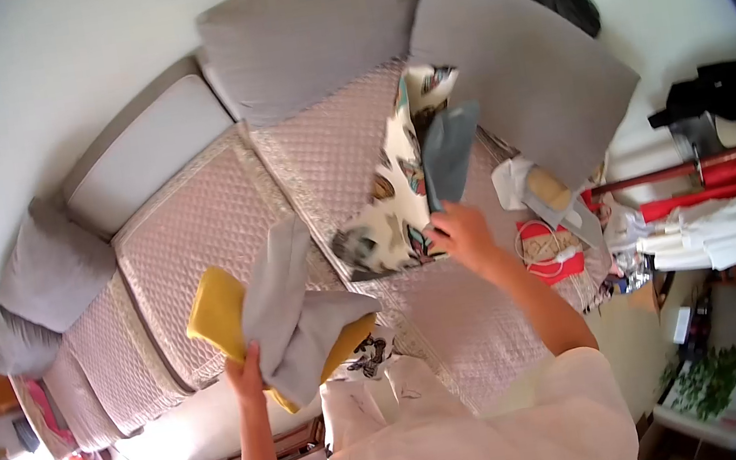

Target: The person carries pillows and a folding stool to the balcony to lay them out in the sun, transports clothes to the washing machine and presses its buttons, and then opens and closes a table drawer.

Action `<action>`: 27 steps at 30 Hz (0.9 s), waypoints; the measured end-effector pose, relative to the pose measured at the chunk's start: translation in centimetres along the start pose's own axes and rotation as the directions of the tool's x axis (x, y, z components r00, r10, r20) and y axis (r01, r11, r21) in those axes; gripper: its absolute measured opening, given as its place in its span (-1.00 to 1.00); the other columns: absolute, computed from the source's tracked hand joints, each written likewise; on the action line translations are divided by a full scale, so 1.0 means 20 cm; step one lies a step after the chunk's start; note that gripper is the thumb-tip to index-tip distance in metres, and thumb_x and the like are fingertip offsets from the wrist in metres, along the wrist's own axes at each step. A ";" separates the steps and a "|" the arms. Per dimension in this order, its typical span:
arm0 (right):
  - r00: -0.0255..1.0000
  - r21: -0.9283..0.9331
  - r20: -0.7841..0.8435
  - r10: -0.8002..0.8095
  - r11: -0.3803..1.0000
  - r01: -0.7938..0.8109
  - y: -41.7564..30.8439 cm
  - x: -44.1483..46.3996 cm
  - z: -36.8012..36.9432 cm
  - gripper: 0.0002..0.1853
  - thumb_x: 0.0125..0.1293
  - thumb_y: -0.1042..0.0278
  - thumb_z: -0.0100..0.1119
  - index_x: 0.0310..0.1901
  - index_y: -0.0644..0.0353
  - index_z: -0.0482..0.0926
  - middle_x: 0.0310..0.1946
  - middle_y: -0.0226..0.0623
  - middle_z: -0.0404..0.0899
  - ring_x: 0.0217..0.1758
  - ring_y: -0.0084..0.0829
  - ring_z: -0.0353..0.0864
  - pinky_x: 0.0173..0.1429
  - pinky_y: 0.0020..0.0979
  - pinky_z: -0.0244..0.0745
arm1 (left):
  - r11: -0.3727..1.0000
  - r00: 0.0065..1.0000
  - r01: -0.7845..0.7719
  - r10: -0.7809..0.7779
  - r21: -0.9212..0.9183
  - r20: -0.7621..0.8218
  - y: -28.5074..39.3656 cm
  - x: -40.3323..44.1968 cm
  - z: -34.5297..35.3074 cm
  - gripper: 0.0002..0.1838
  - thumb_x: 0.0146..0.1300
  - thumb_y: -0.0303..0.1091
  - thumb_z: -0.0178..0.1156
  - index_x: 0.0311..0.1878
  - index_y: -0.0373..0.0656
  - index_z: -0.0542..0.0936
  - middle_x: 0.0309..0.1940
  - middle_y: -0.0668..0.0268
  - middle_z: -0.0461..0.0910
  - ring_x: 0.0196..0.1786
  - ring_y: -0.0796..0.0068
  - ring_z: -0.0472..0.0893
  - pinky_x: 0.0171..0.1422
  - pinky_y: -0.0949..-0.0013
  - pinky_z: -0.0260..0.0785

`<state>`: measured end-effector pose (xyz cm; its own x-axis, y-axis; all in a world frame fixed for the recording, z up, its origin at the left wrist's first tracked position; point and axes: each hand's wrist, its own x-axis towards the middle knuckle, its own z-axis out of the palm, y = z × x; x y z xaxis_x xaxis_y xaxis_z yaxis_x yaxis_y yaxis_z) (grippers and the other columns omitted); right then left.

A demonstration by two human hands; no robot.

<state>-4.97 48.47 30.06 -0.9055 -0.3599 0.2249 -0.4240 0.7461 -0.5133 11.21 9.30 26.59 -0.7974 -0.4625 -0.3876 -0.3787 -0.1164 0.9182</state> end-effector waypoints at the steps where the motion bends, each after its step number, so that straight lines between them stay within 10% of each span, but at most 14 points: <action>1: 0.998 -0.084 0.012 -0.064 0.994 0.064 -0.14 0.03 -0.01 -0.86 -0.02 0.36 0.19 -0.50 0.17 0.43 -0.54 -0.21 0.32 -0.50 -0.18 0.38 -0.43 -0.24 0.27 | 0.999 0.999 0.031 -0.031 -0.009 -0.037 -0.02 -0.02 -0.01 -0.74 0.08 -0.44 0.17 -0.17 -0.35 0.46 -0.32 0.33 0.50 -0.29 0.59 0.44 -0.20 0.53 0.30; 5: 0.989 0.050 -0.054 -0.138 0.989 0.141 -0.69 0.11 0.11 -0.85 -0.05 0.37 0.20 -0.55 0.17 0.41 -0.55 -0.20 0.30 -0.49 -0.16 0.37 -0.47 -0.24 0.23 | 0.987 0.995 0.030 -0.045 -0.157 -0.091 -0.03 -0.17 -0.09 -0.81 0.11 -0.35 0.16 -0.28 -0.27 0.48 -0.45 0.42 0.46 -0.38 0.64 0.40 -0.31 0.55 0.28; 8: 0.935 0.351 0.226 -0.274 0.918 0.185 -1.22 0.03 0.37 -0.84 -0.05 0.38 0.16 -0.55 0.14 0.36 -0.54 -0.22 0.29 -0.47 -0.21 0.36 -0.43 -0.23 0.25 | 0.969 0.990 0.111 -0.127 -0.222 -0.058 -0.09 -0.25 -0.23 -0.82 0.14 -0.35 0.13 -0.25 -0.24 0.48 -0.44 0.41 0.47 -0.39 0.67 0.40 -0.32 0.56 0.28; 11: 0.730 0.496 0.207 -0.651 0.713 0.495 -1.80 -0.08 0.65 -0.85 -0.06 0.42 0.16 -0.54 0.20 0.37 -0.51 -0.18 0.25 -0.40 -0.21 0.36 -0.36 -0.25 0.31 | 0.772 0.978 0.189 -0.203 -0.608 0.046 0.12 -0.33 -0.47 -0.84 0.19 -0.41 0.03 -0.19 -0.22 0.47 -0.39 0.38 0.49 -0.35 0.63 0.46 -0.30 0.52 0.34; 15: 0.639 0.538 0.258 -0.725 0.657 0.528 -2.40 -0.09 0.86 -0.86 -0.07 0.43 0.17 -0.52 0.23 0.40 -0.48 -0.21 0.26 -0.40 -0.22 0.36 -0.32 -0.29 0.34 | 0.582 0.947 0.296 -0.284 -0.757 0.152 0.10 -0.43 -1.10 -0.81 0.21 -0.44 -0.04 -0.12 -0.19 0.46 -0.30 0.35 0.51 -0.28 0.54 0.51 -0.23 0.46 0.40; 21: 0.220 0.709 0.247 -0.944 0.331 0.623 -3.01 -0.15 1.27 -0.87 -0.16 0.40 0.14 -0.60 0.19 0.38 -0.49 -0.23 0.28 -0.41 -0.26 0.38 -0.36 -0.30 0.34 | 0.196 0.914 0.246 -0.374 -0.949 0.159 0.24 -0.60 -1.82 -0.80 0.25 -0.34 -0.06 -0.09 -0.15 0.41 -0.28 0.32 0.49 -0.28 0.48 0.52 -0.25 0.39 0.44; 27: -0.087 0.856 0.107 -0.990 0.047 0.514 -3.51 -0.18 1.61 -0.86 -0.14 0.40 0.17 -0.60 0.18 0.39 -0.51 -0.24 0.28 -0.48 -0.26 0.38 -0.40 -0.28 0.33 | 0.465 0.837 0.093 -0.516 -0.881 -0.184 0.14 -0.68 -2.33 -0.78 0.00 -0.44 0.21 -0.27 -0.28 0.45 -0.46 0.33 0.50 -0.46 0.52 0.51 -0.47 0.45 0.36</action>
<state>28.61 -20.60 38.65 0.5007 -0.7674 0.4004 -0.4709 -0.6297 -0.6179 43.02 -25.70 38.26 -0.3855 -0.4890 -0.7825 0.1639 -0.8708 0.4635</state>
